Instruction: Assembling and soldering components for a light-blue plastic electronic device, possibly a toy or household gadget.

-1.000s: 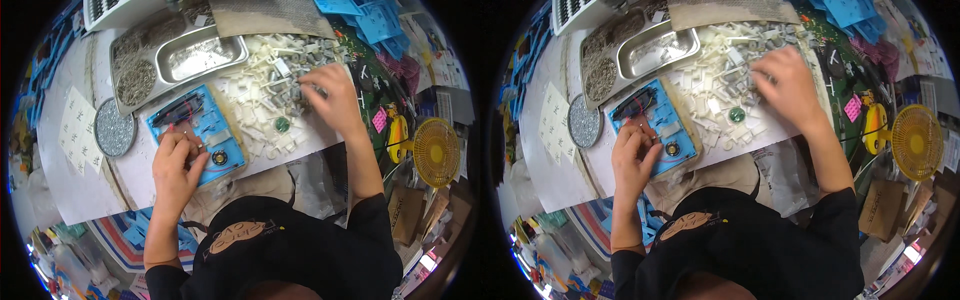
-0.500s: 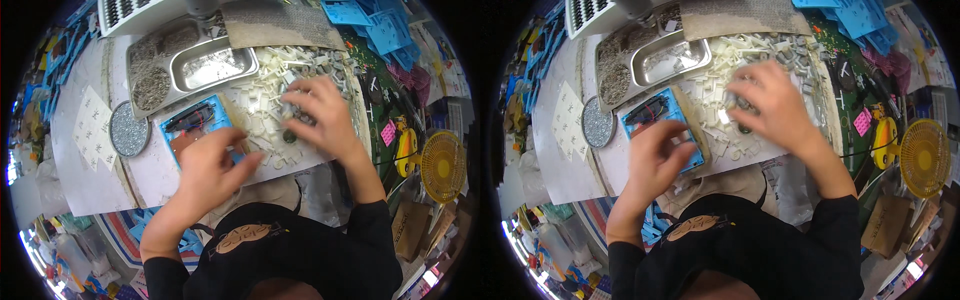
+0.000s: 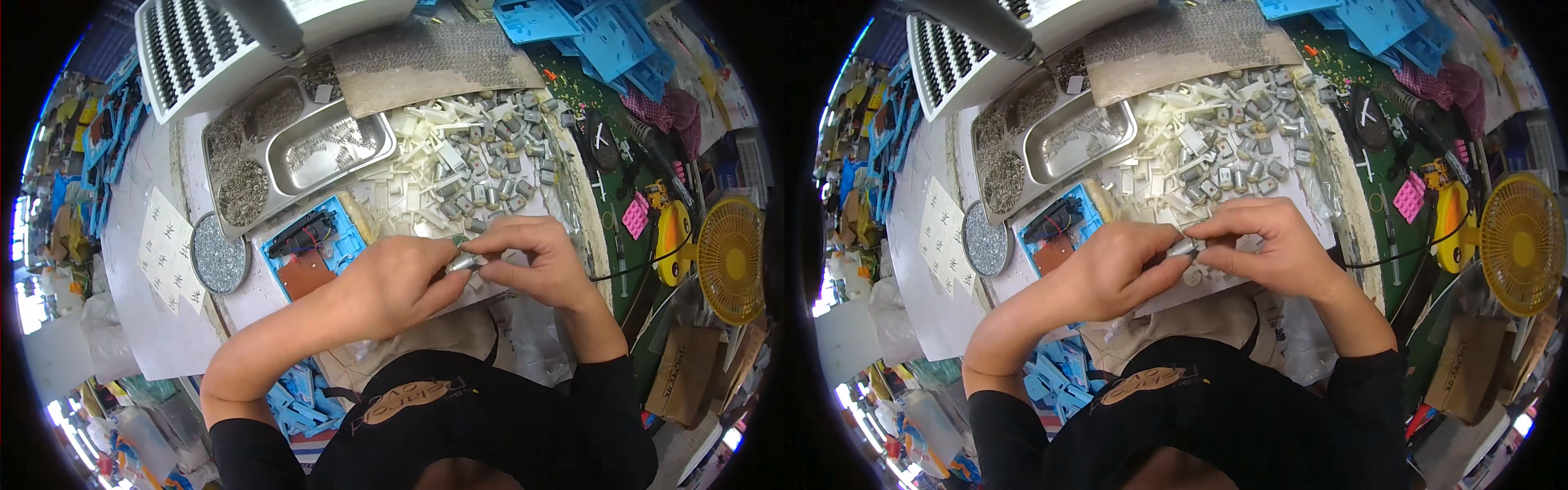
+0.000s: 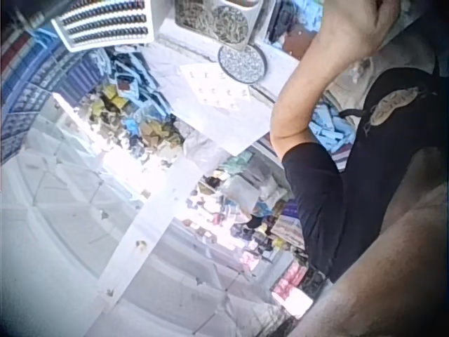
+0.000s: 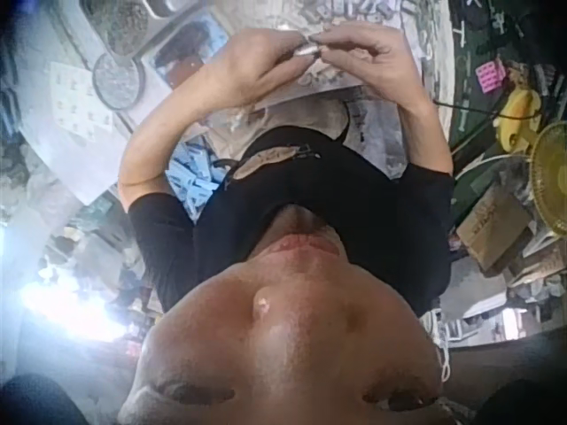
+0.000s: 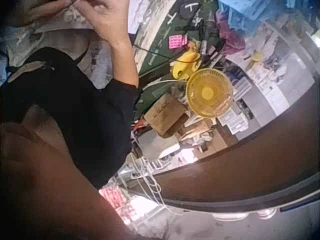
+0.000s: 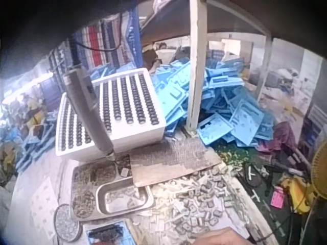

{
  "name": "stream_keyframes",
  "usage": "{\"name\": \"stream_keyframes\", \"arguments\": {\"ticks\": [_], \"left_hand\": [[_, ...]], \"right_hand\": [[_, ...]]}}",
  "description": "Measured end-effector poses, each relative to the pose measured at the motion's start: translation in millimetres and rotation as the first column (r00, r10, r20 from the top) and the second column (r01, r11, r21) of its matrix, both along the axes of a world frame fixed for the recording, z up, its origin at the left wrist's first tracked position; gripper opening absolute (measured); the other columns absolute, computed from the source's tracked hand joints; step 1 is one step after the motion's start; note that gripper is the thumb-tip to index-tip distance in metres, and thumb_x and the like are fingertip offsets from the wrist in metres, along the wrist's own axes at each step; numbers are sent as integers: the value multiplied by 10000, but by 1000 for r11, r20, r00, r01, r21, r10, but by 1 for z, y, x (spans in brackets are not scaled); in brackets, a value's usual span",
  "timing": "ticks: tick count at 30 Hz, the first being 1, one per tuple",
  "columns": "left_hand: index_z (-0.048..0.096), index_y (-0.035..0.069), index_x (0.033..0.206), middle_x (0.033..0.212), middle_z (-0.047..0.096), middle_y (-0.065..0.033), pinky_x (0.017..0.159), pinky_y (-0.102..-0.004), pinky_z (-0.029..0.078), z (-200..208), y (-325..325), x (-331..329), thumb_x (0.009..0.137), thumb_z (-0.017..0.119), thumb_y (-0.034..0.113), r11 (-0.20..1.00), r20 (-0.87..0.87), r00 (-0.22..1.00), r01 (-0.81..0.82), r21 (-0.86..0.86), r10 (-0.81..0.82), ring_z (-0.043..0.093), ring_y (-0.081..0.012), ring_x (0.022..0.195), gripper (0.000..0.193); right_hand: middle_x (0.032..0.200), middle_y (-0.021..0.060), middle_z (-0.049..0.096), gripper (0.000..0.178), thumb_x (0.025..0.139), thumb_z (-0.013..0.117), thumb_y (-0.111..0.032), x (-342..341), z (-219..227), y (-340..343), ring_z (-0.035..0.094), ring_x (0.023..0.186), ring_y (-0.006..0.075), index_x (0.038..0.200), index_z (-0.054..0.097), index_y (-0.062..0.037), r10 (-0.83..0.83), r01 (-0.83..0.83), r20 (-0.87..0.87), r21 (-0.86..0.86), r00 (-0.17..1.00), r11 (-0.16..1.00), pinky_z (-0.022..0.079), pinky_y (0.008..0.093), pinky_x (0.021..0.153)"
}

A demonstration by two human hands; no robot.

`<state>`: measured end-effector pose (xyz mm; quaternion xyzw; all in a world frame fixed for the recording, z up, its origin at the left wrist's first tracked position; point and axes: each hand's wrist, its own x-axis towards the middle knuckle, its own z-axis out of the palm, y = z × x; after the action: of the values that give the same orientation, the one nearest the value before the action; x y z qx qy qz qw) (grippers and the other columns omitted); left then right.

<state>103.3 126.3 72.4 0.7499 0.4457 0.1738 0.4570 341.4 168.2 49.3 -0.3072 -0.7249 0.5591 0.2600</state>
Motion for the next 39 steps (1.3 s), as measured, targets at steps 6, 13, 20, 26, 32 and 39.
{"name": "stream_keyframes", "arguments": {"ticks": [6,13,20,26,32,39], "left_hand": [[700,2,897,697,678,-73,580,-359,492,5,70,10,1019,611,423,905,157,959,276,-326,-236,620,-149,601,447],[778,60,935,855,749,-146,748,-426,576,-63,209,29,886,721,443,820,-336,829,-230,524,447,723,-320,792,390],[783,87,933,968,747,-191,847,-475,572,-71,225,52,861,736,372,808,-431,749,-231,542,503,719,-376,938,297],[773,35,1021,1047,750,-206,824,-448,595,-79,215,49,864,608,101,763,-469,775,-27,646,423,736,-367,989,237],[757,45,1050,1029,750,-214,856,-461,585,-67,206,55,853,628,109,841,-451,777,-177,512,439,725,-382,1015,243],[794,88,969,1066,746,-186,926,-465,557,-73,209,33,841,646,152,816,-342,783,-334,472,519,711,-356,1038,206]], "right_hand": [[848,88,709,185,834,772,20,19,3,9,675,788,175,1019,772,7,-203,217,-79,250,976,944,516,292,689],[857,107,710,103,970,685,-101,39,-27,5,702,759,173,977,631,-14,-457,258,-233,-574,858,777,587,310,697],[852,77,672,167,945,674,-49,57,-48,-27,672,734,165,1078,576,-25,-471,134,-264,-743,842,656,572,302,671],[831,29,596,534,941,656,-2,52,-34,-14,588,730,106,1440,466,-3,-359,159,-195,-640,913,752,495,250,663],[836,17,602,463,951,654,-14,43,-41,-16,583,735,82,1392,514,0,-292,154,-167,-558,942,815,493,234,668],[827,3,602,413,946,658,-7,42,-38,-21,573,710,67,1343,548,3,-287,171,-146,-527,947,832,489,225,658]]}}
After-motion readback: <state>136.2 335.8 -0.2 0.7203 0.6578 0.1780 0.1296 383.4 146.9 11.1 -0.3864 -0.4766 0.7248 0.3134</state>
